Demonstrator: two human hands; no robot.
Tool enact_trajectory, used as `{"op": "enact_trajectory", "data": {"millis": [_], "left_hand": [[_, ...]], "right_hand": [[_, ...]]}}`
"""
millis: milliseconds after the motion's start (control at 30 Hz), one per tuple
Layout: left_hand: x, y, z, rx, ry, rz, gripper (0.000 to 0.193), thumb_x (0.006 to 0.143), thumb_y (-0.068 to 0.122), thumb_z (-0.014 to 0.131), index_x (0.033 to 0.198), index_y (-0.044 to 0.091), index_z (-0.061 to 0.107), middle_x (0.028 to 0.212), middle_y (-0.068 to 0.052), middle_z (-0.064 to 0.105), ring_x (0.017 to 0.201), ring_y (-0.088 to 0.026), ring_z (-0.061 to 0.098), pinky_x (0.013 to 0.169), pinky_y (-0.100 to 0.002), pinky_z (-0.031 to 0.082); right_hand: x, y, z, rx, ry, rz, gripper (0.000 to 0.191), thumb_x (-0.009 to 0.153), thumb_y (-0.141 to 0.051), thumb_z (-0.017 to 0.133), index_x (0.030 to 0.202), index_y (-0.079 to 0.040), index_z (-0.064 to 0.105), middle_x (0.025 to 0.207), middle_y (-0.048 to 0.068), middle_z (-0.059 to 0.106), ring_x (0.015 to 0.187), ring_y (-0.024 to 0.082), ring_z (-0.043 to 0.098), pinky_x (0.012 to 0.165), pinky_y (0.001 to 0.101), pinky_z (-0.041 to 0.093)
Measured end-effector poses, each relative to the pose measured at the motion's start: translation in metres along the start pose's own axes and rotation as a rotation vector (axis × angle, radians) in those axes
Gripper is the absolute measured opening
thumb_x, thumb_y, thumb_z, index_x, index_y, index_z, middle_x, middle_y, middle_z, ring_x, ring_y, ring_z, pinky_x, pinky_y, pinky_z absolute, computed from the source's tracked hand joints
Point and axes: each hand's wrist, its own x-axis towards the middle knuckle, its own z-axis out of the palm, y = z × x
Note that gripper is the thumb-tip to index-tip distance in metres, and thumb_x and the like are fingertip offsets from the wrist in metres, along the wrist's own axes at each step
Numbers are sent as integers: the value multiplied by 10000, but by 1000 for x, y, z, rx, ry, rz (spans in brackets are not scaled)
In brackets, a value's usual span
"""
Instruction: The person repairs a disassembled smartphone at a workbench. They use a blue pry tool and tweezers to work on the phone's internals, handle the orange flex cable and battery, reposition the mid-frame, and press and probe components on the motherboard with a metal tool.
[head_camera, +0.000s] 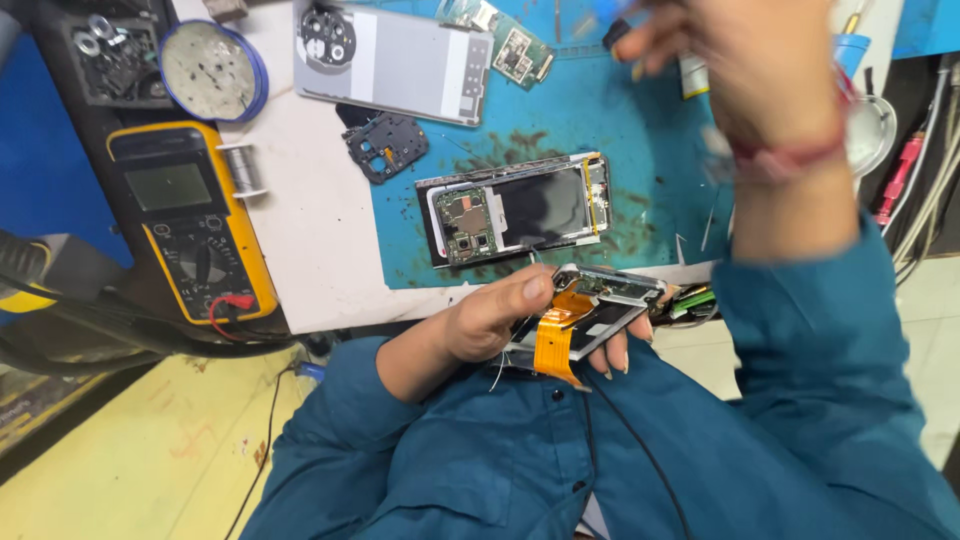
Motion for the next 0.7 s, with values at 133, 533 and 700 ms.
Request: {"op": "enact_trajectory", "data": {"millis": [133,533,700], "left_hand": [[1,6,2,105,3,2,935,1024,645,560,1548,-110,389,1372,-194,577,1140,-210,648,957,-339,570],[4,11,2,185,-13,10,917,1049,683,515,1483,-120,428,1331,-175,567,1142,-202,638,998,-313,527],[4,10,2,210,5,22,901,1054,679,494,1491,-106,427,1361,-192,586,1132,-211,647,988,-318,526]], "right_hand": [[-72,-1,-7,790,34,119,155,1123,-57,560,1232,50,532,1094,244,706,880,315,729,757,388,602],[-143,13,2,829,79,190,195,1046,54,630,1213,34,532,1079,295,705,1019,353,738,913,455,605],[-148,9,5,594,6,152,240,978,86,652,1195,-2,601,1096,302,716,1017,345,753,865,472,657]]}}
